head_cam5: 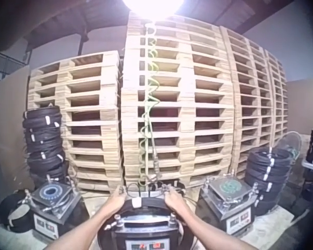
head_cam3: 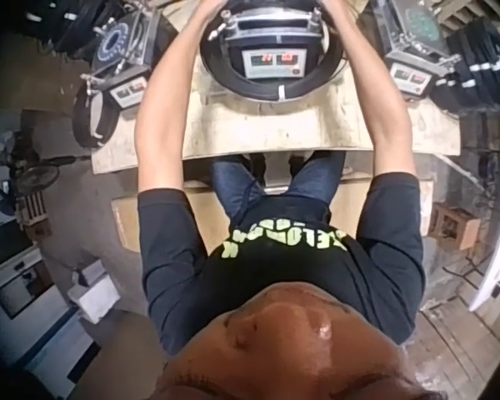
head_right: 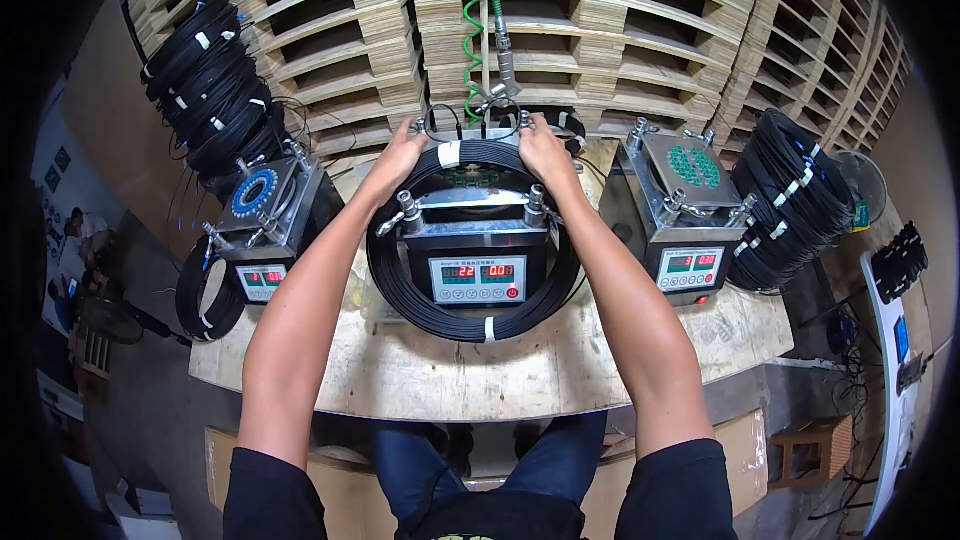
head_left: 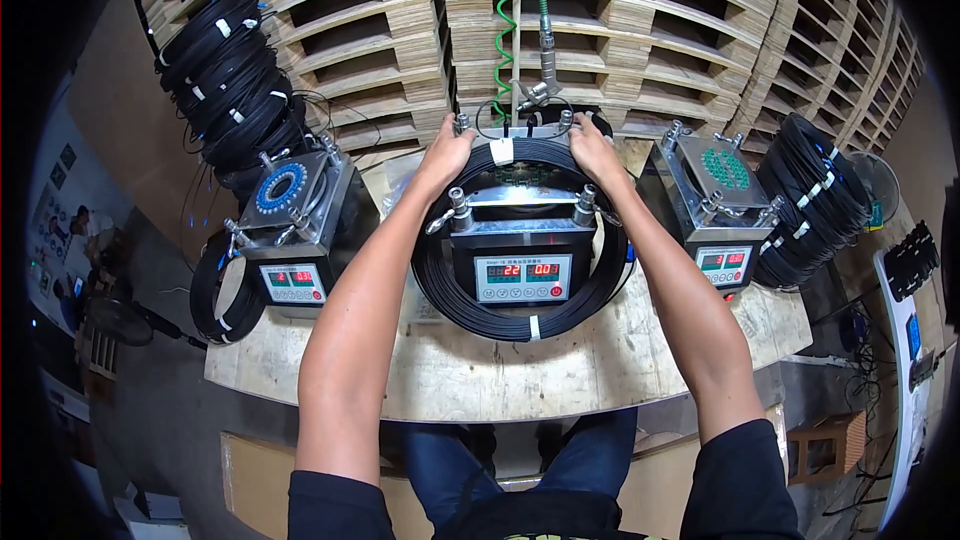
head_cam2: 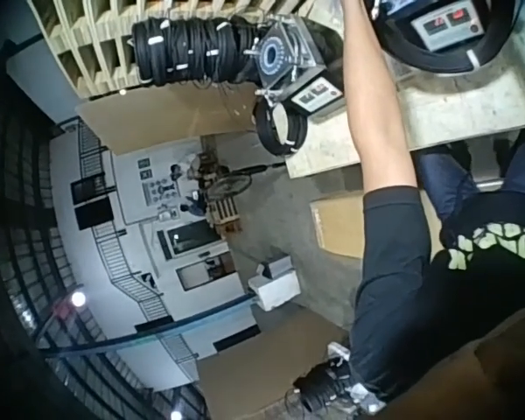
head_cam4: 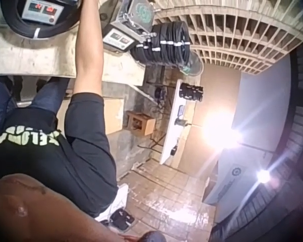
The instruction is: Operating a wire winding machine to coil black cable and securing the finished coil.
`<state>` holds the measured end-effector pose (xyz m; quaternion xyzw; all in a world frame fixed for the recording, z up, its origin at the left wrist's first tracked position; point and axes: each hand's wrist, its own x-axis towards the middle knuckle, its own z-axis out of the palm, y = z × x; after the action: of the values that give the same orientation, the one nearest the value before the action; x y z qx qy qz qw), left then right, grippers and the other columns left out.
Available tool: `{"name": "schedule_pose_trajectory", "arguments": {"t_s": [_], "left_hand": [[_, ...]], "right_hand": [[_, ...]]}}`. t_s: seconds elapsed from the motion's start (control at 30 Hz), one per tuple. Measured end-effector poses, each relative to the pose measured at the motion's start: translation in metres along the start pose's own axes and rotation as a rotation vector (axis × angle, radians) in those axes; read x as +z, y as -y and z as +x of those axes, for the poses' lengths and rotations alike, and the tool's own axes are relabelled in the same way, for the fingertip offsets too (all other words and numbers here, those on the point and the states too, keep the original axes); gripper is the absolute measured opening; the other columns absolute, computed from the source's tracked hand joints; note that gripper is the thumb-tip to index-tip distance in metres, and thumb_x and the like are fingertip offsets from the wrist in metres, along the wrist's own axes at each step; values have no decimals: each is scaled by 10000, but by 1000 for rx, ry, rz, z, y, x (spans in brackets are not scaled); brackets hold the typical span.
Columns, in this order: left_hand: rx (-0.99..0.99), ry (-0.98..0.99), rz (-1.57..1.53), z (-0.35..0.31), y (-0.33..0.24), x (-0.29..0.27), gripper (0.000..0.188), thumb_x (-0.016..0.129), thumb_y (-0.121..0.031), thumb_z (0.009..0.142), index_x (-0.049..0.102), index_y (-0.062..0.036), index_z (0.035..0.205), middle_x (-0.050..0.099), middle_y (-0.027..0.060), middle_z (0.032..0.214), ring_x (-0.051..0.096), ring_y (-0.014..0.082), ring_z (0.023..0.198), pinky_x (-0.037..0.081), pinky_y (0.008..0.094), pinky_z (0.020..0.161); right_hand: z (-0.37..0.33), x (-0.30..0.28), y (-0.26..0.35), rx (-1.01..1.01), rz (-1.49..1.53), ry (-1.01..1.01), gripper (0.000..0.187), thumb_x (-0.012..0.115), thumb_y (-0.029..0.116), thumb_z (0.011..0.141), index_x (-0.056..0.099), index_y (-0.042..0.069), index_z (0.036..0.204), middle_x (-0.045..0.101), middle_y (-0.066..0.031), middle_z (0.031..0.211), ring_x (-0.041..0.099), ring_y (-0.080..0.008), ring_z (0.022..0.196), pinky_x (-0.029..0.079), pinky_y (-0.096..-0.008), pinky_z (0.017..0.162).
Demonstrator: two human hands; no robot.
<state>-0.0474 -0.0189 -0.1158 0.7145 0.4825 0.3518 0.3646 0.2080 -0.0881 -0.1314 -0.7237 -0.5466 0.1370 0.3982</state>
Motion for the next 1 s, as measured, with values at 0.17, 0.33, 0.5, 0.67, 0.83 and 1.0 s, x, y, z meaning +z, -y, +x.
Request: {"name": "schedule_pose_trajectory", "arguments": {"t_s": [0.17, 0.33, 0.5, 0.67, 0.83, 1.0], "left_hand": [[-68, -25, 105, -9, -15, 3, 773, 470, -515, 974, 262, -79, 1577, 422, 290, 1514, 398, 421, 1422, 300, 438, 1180], [-93, -76, 136, -8, -21, 4, 799, 465, -543, 966, 253, -75, 1578, 444, 325, 1476, 418, 452, 1396, 312, 457, 1175], [24, -41, 34, -9, -13, 2, 696, 467, -405, 1031, 256, -14, 1568, 376, 269, 1556, 367, 370, 1454, 274, 382, 1187], [3, -4, -28, -13, -14, 4, 678, 459, -383, 1049, 234, -20, 1576, 353, 265, 1571, 338, 343, 1473, 254, 361, 1191], [-52, 19, -4, -8, -12, 2, 685, 436, -447, 1045, 253, -55, 1577, 386, 277, 1546, 347, 359, 1464, 267, 390, 1179], [-58, -14, 120, 5, -7, 4, 709, 478, -219, 920, 251, -101, 1582, 479, 303, 1458, 465, 423, 1368, 350, 449, 1149]], "right_hand": [[-5, -7, 3, -52, 47, -52, 583, 432, 332, 962, 416, 70, 1484, 538, -313, 1377, 514, -475, 1285, 393, -462, 1106], [0, -8, 1, -97, 60, -49, 582, 421, 317, 979, 388, 34, 1487, 515, -320, 1400, 511, -455, 1298, 391, -447, 1107], [-6, -4, 4, -51, 92, -36, 545, 411, 305, 986, 398, 75, 1480, 520, -334, 1378, 510, -480, 1285, 396, -466, 1100], [-15, -5, 5, -32, 112, -41, 551, 408, 293, 991, 375, 69, 1493, 517, -308, 1404, 513, -457, 1295, 396, -461, 1097], [-18, -14, 18, 103, 118, 23, 583, 425, 257, 972, 353, 90, 1525, 489, -301, 1445, 459, -443, 1359, 359, -443, 1133], [-7, -8, 2, 38, 154, 23, 624, 475, 194, 940, 336, 21, 1523, 473, -310, 1459, 469, -402, 1370, 338, -394, 1145]]}}
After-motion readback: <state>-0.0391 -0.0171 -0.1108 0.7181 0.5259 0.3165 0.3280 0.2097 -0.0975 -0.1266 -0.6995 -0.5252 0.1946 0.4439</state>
